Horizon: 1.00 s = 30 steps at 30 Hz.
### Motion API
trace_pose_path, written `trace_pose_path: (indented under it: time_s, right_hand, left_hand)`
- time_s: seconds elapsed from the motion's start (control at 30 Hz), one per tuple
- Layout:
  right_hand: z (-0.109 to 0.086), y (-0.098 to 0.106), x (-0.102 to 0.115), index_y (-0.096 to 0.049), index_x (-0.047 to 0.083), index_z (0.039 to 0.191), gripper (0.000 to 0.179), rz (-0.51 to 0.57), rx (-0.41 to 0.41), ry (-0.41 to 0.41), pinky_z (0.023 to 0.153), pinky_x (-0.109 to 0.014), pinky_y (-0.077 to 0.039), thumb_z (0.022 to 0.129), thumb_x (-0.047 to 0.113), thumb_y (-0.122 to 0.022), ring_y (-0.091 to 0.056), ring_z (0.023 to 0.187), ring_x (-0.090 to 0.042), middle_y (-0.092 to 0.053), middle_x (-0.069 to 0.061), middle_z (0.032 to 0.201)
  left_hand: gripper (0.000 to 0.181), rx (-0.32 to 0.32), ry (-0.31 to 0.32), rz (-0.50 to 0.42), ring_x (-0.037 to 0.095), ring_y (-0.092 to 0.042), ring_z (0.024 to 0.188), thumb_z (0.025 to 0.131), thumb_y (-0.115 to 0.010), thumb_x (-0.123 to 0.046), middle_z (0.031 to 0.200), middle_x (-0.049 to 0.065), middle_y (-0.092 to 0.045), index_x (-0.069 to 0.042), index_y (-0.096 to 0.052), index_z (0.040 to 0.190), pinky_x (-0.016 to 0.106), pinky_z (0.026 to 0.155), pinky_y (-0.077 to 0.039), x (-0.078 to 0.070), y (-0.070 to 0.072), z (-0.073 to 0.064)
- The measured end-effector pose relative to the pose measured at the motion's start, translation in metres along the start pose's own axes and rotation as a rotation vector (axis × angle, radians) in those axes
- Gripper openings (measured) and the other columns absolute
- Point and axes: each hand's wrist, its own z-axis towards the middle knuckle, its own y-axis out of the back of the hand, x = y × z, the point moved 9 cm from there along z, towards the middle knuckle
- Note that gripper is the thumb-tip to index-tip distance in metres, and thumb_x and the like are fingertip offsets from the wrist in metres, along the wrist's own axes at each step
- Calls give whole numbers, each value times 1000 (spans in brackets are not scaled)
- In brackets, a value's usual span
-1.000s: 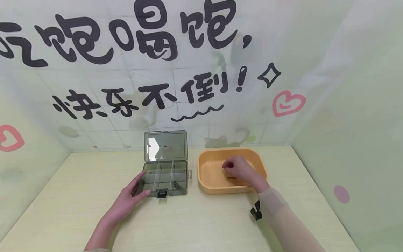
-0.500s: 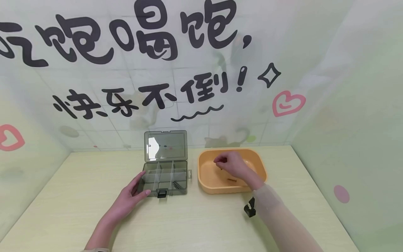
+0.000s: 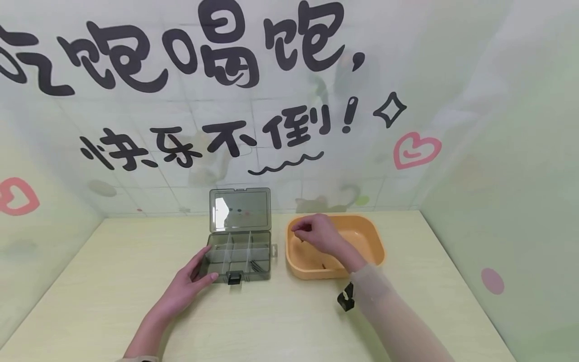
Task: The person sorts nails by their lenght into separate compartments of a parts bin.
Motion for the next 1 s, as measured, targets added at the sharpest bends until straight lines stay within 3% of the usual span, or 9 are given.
trace_pose_path:
  time_s: [0.17, 0.43, 0.8, 1.0]
  right_hand:
    - [6, -10, 10, -79, 3, 102, 11, 8, -3, 24, 74, -29, -59, 95, 6, -71, -66, 76, -12, -75, -3, 88]
    - [16, -32, 28, -78, 2, 106, 13, 17, 29, 30, 78, -28, -61, 96, 7, -71, -68, 80, -10, -76, -2, 94]
    - [25, -70, 50, -76, -2, 108, 14, 97, 91, 29, 77, -22, -60, 95, 1, -70, -68, 87, -14, -75, -9, 103]
    - [31, -90, 65, -77, -2, 105, 13, 96, 110, 73, 76, -20, -60, 94, 1, -71, -69, 86, -13, -76, -9, 100]
  left_hand:
    - [79, -1, -2, -4, 42, -15, 152, 101, -68, -29, 169, 22, -10, -18, -23, 165, 47, 123, -22, -1, -1, 0]
    - [80, -10, -7, -5, 43, -15, 152, 100, -69, -31, 169, 23, -9, -19, -22, 165, 46, 123, -22, 0, 0, 0]
    - [80, -6, -12, -9, 42, -15, 153, 100, -69, -30, 169, 22, -9, -18, -23, 165, 45, 123, -22, -1, -1, 0]
    - [80, -13, -7, -5, 42, -15, 153, 100, -69, -28, 169, 23, -10, -20, -23, 165, 45, 123, -23, 1, -1, 0]
